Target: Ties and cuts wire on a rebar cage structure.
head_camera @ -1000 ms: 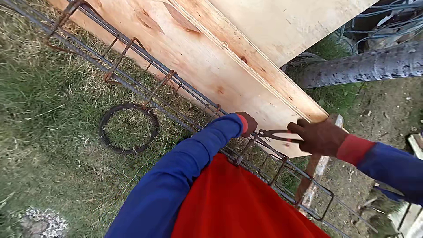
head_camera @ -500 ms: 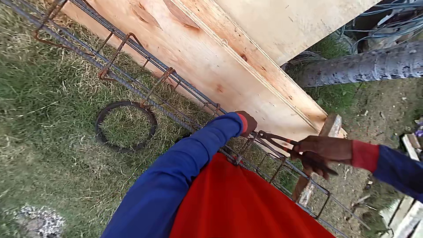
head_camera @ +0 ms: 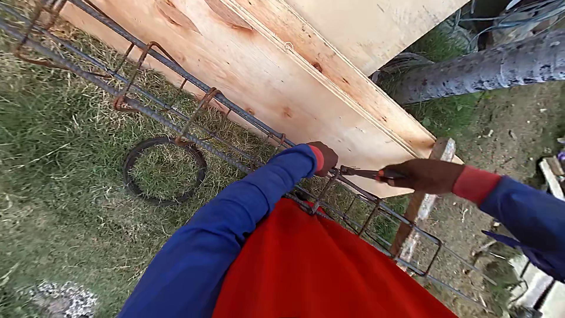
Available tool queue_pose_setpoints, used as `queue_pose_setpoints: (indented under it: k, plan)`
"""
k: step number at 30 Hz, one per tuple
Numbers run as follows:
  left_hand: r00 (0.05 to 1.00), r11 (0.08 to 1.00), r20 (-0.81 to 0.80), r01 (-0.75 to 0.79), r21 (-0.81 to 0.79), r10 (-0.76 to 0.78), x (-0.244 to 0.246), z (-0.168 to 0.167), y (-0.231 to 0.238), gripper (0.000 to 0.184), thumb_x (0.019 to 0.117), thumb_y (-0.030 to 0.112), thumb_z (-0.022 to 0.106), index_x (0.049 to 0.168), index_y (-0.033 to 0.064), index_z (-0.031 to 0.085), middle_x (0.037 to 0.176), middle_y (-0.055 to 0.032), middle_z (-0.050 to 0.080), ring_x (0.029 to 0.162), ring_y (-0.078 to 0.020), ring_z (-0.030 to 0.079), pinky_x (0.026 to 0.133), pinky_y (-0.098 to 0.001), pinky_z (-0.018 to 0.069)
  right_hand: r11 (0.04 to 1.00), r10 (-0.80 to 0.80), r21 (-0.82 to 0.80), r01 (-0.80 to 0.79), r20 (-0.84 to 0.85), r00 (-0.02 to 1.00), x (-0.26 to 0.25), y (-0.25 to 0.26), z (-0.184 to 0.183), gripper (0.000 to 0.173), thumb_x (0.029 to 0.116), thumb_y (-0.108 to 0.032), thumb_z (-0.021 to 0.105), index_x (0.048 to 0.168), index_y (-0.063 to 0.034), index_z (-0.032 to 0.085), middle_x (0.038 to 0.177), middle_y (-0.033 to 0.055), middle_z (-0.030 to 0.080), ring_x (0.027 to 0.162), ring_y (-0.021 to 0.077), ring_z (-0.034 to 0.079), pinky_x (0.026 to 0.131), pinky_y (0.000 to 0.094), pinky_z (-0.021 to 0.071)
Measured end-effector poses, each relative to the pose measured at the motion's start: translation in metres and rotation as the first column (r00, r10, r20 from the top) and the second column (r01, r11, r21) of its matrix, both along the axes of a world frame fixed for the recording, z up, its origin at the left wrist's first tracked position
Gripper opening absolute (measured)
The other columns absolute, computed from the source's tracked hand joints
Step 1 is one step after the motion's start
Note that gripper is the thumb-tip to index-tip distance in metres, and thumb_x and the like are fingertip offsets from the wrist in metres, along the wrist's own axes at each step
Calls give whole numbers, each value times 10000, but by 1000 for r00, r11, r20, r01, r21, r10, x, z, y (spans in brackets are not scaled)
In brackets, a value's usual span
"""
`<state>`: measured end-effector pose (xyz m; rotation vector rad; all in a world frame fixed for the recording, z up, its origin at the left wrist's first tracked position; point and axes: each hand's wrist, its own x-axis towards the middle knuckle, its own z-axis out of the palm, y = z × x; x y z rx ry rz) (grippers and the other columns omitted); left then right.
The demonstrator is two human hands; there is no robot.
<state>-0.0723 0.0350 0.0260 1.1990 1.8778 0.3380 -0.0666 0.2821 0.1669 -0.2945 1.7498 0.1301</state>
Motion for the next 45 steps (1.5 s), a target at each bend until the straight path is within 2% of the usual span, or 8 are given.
queue_pose_setpoints:
  k: [6,15,22,26,30,38,42,45]
  plan:
    - [1000,1000,-2,15,-25,-15,-1,1,0,283,899,243,730,1175,183,725,1023,-123,730,959,-358,702,751,-626,554,959,276,50,-280,63,959,-37,-23,2,447,1060,-376,554,1504,-350,509,1008,97,740,923,294,715,863,546,551]
    - [1000,1000,7,14,-13,-14,-2,0,-2,242,898,215,721,1132,155,729,1009,-129,724,948,-361,698,743,-619,550,976,-218,58,211,339,915,-59,-21,-13,333,1062,-264,576,1378,-164,615,931,89,737,740,187,719,728,360,608]
    - [1000,1000,17,18,-12,-17,-3,2,-2,265,903,234,726,1155,154,724,1010,-129,728,951,-360,703,744,-622,554,873,449,181,-454,71,891,-45,-62,3,999,811,-419,829,1623,-292,261,893,108,707,758,298,697,695,534,561]
    - [1000,1000,28,9,-8,-9,-4,2,-2,248,905,234,724,1137,145,722,1007,-131,725,951,-361,700,749,-620,552,660,735,4,-751,-210,645,-24,-62,18,591,883,-166,730,1427,-140,497,1143,127,586,701,272,640,577,428,543]
    - [999,1000,38,2,-23,-1,-3,1,0,242,905,242,736,1117,127,729,1022,-145,725,960,-369,699,771,-625,553,422,700,-72,-904,-607,375,-23,-41,11,594,873,14,712,1435,-32,529,1057,179,612,857,337,634,727,463,525]
    - [1000,1000,26,11,-7,-11,-3,-1,-2,253,905,246,726,1139,150,731,1032,-137,726,965,-364,699,760,-620,554,343,706,-69,-937,-639,306,-46,-44,-12,516,956,60,589,1454,-56,516,949,172,583,781,332,626,677,447,522]
    - [1000,1000,21,14,-4,-14,-5,-1,-1,236,902,243,726,1107,127,729,1021,-139,722,958,-362,699,755,-619,557,293,687,-44,-955,-685,243,-42,-42,-15,574,983,27,547,1538,-18,407,1180,219,609,1007,374,638,988,585,477]
    - [1000,1000,13,14,-1,-14,-4,-2,-2,210,899,250,724,1064,121,732,996,-135,721,937,-356,699,739,-610,556,261,656,-49,-964,-724,214,-43,-27,-23,583,1001,6,528,1562,-61,385,1046,189,578,895,350,616,801,507,499]
